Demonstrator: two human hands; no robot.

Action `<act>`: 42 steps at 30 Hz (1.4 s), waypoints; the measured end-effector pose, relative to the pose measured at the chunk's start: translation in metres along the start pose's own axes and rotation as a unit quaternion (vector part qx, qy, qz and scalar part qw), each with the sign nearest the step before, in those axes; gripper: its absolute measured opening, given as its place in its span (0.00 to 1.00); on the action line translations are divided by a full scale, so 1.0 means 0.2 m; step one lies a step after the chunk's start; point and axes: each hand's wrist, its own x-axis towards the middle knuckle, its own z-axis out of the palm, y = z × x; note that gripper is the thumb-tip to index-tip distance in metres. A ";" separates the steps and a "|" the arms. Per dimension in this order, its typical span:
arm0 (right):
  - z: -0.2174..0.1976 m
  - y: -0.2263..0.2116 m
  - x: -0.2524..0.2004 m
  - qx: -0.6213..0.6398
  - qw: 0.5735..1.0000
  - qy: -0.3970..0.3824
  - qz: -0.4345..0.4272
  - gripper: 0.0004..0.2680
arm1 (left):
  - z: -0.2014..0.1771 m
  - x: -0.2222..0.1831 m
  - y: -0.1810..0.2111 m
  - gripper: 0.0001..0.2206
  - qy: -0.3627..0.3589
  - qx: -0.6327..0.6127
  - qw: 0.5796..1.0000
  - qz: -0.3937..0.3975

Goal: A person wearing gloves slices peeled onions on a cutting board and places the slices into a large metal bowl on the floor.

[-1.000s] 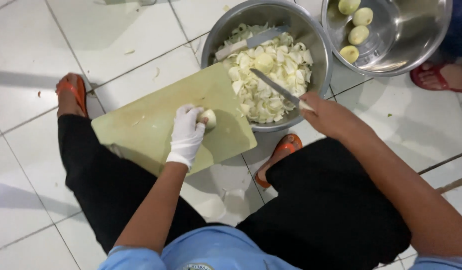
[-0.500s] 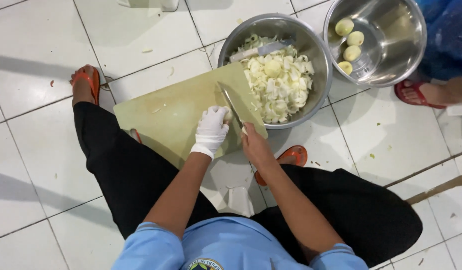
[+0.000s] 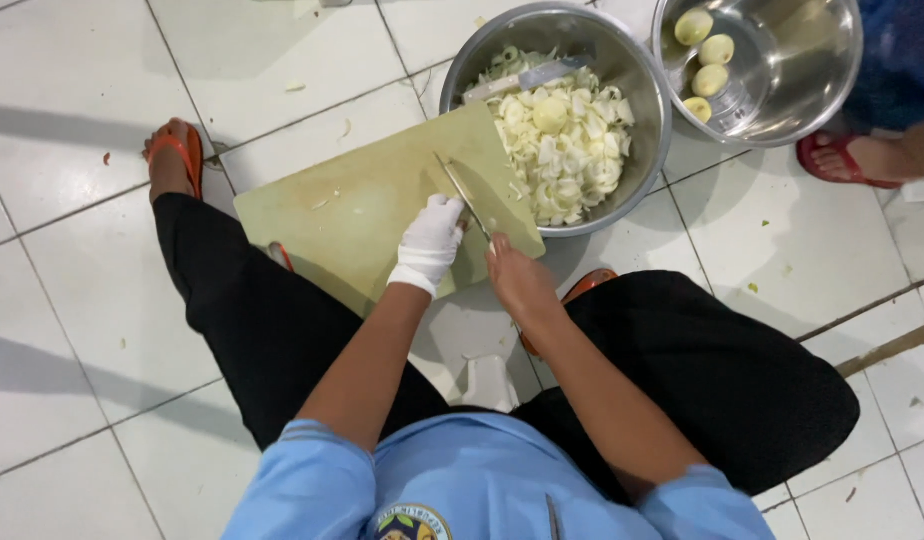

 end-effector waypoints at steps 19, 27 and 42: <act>0.15 0.11 0.26 0.187 0.977 -0.011 0.097 0.21 | -0.01 -0.02 0.01 0.06 0.010 0.003 1.000 0.015; -0.10 -0.14 0.03 0.106 0.991 -0.011 0.086 0.25 | 0.03 -0.01 -0.01 0.06 0.047 0.028 0.998 0.034; 0.21 0.13 0.26 -0.001 0.997 0.064 -0.037 0.14 | 0.03 -0.03 0.01 0.04 0.092 0.085 0.991 0.043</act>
